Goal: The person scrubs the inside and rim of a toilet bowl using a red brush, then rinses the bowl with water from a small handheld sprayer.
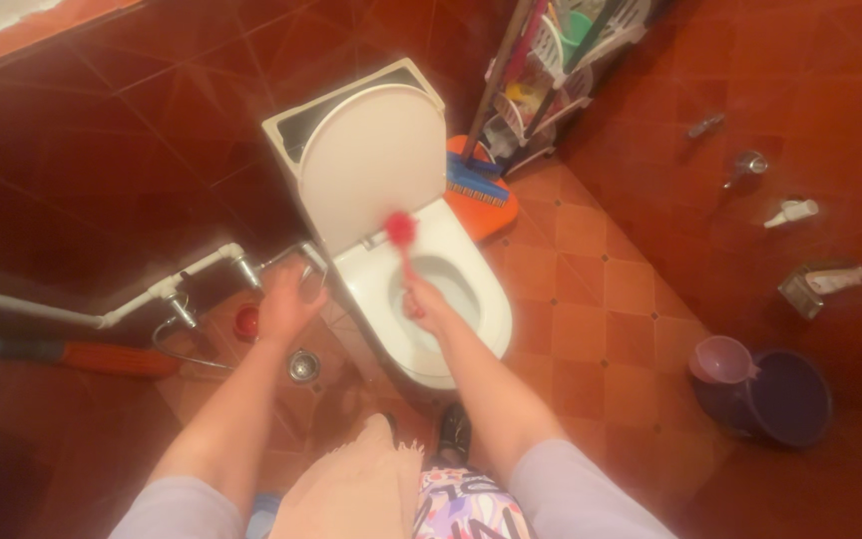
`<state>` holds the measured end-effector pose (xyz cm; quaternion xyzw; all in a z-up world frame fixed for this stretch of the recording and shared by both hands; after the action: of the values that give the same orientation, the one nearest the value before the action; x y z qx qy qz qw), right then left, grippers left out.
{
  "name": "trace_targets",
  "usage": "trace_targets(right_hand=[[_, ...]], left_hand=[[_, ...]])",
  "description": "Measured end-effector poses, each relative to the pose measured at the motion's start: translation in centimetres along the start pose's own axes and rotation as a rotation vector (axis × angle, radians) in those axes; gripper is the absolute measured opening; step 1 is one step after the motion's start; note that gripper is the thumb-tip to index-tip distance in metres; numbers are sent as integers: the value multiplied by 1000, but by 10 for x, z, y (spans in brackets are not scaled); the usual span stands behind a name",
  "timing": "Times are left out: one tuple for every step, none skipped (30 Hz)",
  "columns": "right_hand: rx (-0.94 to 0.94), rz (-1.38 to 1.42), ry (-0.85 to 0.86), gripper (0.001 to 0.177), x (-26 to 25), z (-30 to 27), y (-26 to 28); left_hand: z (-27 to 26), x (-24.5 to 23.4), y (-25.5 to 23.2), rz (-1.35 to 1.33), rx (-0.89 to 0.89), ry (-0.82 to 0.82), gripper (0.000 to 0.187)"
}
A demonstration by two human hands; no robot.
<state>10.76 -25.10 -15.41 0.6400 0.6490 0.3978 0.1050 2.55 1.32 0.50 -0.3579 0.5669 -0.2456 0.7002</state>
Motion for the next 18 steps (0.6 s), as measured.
trace_targets(right_hand=[[24, 2, 51, 3, 14, -3, -11], [47, 4, 103, 3, 26, -8, -18], [69, 62, 142, 4, 36, -12, -19], [92, 119, 181, 9, 45, -18, -18], [118, 178, 219, 14, 56, -31, -15], [114, 180, 223, 12, 65, -47, -5], [105, 181, 226, 11, 72, -65, 13], [95, 182, 230, 10, 79, -85, 32], [81, 175, 271, 9, 87, -105, 53], [67, 168, 312, 10, 95, -124, 73], [51, 160, 350, 12, 101, -140, 93], [46, 168, 368, 15, 106, -154, 108], [36, 176, 386, 18, 108, -163, 121], [26, 183, 404, 22, 107, -169, 133], [27, 208, 399, 20, 103, -172, 140], [28, 233, 394, 19, 99, -173, 145], [35, 262, 390, 18, 95, -176, 143], [-41, 213, 328, 21, 85, -180, 142]], left_hand=[[-1, -1, 0, 11, -45, 21, 65], [-1, -1, 0, 21, -89, 42, 65], [0, -1, 0, 31, -134, 61, 66], [2, -2, -1, 19, -110, 46, 66], [0, -4, 0, 9, -90, 34, 65], [-3, -5, 2, -2, -69, 22, 65], [-3, -4, 5, 3, -80, 27, 66], [-4, -2, 9, 8, -92, 32, 66], [-5, 1, 13, 10, -100, 36, 67], [-6, 3, 17, 20, -86, 30, 65], [-7, 7, 19, 26, -68, 25, 63], [-7, 10, 20, 33, -51, 21, 61], [-5, 15, 20, 15, -61, 48, 62], [-4, 19, 18, -2, -71, 76, 64], [-5, 22, 16, -17, -85, 106, 65], [-2, 28, 14, -15, -136, 159, 73], [2, 35, 13, -10, -194, 215, 80], [4, 40, 11, -4, -253, 270, 89]])
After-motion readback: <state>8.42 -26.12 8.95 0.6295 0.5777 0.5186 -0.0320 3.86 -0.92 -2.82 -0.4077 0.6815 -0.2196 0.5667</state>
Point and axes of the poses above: each hand's wrist, its own z-axis towards the middle knuckle, its own x-axis out of the palm, y = z × x, the point moved 4 cm from there along z, towards the middle knuckle, and after that the axes turned 15 degrees about -z, right-handed, at the moved point
